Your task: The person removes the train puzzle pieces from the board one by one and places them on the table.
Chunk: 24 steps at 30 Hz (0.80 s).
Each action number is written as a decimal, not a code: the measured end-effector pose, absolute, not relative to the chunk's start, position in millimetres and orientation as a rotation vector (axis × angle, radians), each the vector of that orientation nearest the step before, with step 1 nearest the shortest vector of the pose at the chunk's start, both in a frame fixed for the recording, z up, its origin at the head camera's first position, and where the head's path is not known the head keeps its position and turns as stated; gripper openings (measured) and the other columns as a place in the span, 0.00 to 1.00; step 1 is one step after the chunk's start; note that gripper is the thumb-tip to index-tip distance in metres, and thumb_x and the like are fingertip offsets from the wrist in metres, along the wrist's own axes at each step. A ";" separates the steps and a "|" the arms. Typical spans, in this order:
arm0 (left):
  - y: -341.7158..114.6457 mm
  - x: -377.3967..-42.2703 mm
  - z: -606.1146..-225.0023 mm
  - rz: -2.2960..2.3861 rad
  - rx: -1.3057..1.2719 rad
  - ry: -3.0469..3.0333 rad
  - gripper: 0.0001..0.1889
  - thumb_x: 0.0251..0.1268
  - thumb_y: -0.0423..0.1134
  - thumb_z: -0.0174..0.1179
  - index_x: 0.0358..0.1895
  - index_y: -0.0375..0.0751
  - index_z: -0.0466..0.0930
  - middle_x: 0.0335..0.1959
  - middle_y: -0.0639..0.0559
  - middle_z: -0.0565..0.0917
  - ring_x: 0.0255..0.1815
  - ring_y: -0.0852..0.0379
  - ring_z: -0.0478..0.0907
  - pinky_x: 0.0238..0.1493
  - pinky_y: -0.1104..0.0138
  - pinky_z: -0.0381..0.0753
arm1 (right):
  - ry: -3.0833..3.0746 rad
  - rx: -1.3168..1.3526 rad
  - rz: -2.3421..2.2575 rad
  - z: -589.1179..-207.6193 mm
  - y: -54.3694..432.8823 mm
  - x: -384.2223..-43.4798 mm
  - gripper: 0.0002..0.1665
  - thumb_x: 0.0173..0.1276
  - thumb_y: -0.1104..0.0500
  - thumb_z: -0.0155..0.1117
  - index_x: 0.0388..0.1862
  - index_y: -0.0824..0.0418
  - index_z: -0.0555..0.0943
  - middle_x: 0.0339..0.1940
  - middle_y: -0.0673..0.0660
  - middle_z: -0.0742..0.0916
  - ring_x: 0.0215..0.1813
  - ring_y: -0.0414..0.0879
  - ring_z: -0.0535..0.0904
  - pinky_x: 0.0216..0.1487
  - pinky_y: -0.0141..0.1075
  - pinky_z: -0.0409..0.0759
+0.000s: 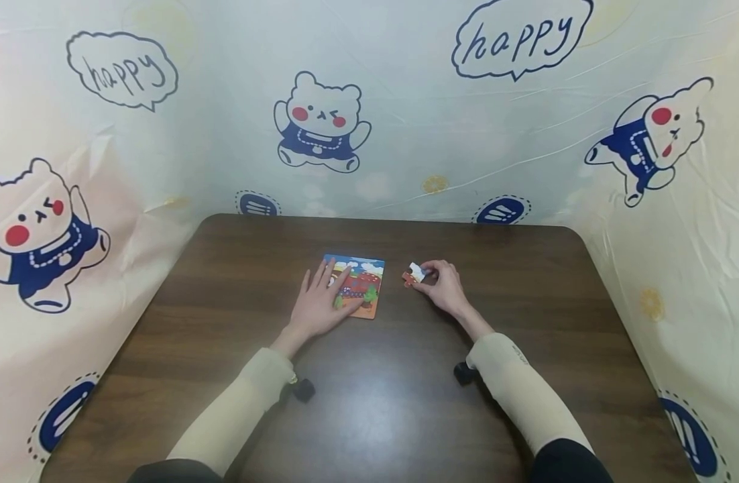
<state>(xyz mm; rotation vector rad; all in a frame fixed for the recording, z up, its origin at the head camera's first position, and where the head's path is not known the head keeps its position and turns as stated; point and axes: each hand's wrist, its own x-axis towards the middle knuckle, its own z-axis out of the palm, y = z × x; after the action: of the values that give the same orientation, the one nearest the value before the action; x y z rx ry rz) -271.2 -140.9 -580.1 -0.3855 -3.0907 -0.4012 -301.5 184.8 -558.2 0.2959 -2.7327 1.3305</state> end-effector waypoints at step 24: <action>-140.0 -270.0 -576.9 -0.439 -0.378 -3.091 0.50 0.72 0.84 0.46 0.91 0.67 0.51 0.95 0.48 0.42 0.97 0.47 0.35 0.93 0.39 0.35 | -2.498 -0.027 1.819 -541.9 197.0 -309.2 0.17 0.85 0.68 0.59 0.60 0.80 0.85 0.52 0.77 0.88 0.28 0.30 0.81 0.34 0.23 0.84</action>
<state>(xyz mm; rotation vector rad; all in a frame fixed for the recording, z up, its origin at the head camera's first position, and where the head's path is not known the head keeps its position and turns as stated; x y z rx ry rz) -270.0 -140.0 -576.9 -0.3783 -3.0911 -0.4393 -309.2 197.0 -541.9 -0.0272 -2.4978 1.8185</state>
